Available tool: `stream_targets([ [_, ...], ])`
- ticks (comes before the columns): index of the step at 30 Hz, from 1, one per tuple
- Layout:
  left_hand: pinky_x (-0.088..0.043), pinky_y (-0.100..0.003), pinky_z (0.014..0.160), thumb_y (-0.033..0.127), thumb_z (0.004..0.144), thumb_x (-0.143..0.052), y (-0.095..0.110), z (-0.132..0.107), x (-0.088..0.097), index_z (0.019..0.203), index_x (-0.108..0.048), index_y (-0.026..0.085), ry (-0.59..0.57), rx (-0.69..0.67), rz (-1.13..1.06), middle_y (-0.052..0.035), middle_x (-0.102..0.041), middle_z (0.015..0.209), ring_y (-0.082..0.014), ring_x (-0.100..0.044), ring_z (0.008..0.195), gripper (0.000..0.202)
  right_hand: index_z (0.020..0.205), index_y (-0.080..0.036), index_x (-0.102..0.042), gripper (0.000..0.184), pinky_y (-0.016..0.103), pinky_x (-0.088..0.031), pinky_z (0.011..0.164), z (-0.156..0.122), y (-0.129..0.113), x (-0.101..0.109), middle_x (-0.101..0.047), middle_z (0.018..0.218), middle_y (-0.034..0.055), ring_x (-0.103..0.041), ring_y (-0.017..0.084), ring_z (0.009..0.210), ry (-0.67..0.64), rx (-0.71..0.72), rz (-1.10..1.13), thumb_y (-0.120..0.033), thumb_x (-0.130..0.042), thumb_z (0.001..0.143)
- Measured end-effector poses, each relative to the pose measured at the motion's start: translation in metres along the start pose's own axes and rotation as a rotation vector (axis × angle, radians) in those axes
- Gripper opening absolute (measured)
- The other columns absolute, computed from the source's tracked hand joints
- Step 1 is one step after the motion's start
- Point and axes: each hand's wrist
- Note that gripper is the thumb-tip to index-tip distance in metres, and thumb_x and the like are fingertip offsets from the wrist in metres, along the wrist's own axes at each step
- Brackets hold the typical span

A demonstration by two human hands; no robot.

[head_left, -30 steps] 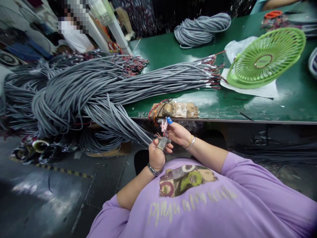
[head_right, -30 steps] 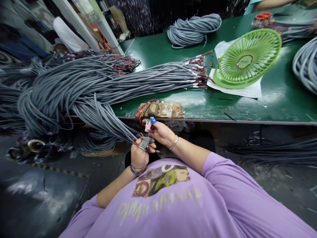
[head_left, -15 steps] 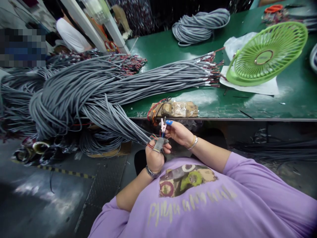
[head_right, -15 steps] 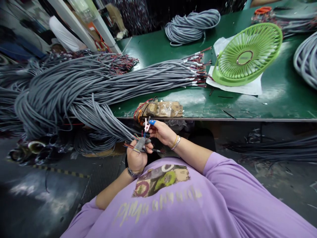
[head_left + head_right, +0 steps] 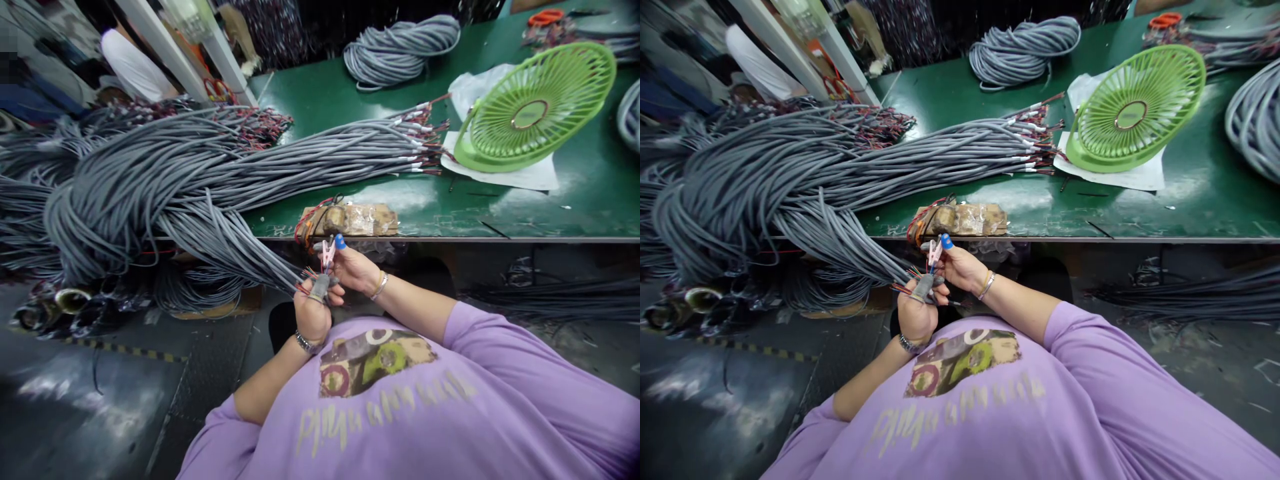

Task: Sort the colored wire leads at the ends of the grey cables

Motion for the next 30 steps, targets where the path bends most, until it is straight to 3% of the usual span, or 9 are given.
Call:
stream_targets([
  [10,-0.040,-0.017,0.038,0.041,0.075,-0.067,0.0025,-0.0004,0.0016,0.067,-0.063,0.013,-0.008,-0.015,-0.006,-0.0031,-0.067,0.055,-0.0092,-0.056,0.038,0.030,0.073,-0.014,-0.063,0.040,0.019,-0.038,0.047,0.0005,0.0005,-0.0012,-0.054,0.060,-0.0011,-0.041,0.007,0.049,0.044,0.026,0.019,-0.051,-0.057,0.087],
  [30,-0.040,-0.018,0.037,0.043,0.075,-0.066,0.0020,-0.0001,0.0031,0.069,-0.063,0.013,-0.006,0.010,0.039,-0.0033,-0.066,0.055,-0.0089,-0.055,0.037,0.031,0.071,-0.016,-0.061,0.045,0.020,-0.039,0.047,0.0030,0.0039,0.0022,-0.054,0.060,-0.0012,-0.042,0.008,0.049,0.025,0.059,-0.022,-0.058,-0.057,0.084],
])
Point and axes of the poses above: each hand's wrist, its own z-axis towards the middle knuckle, its own x-axis out of the back of the hand, y = z × x
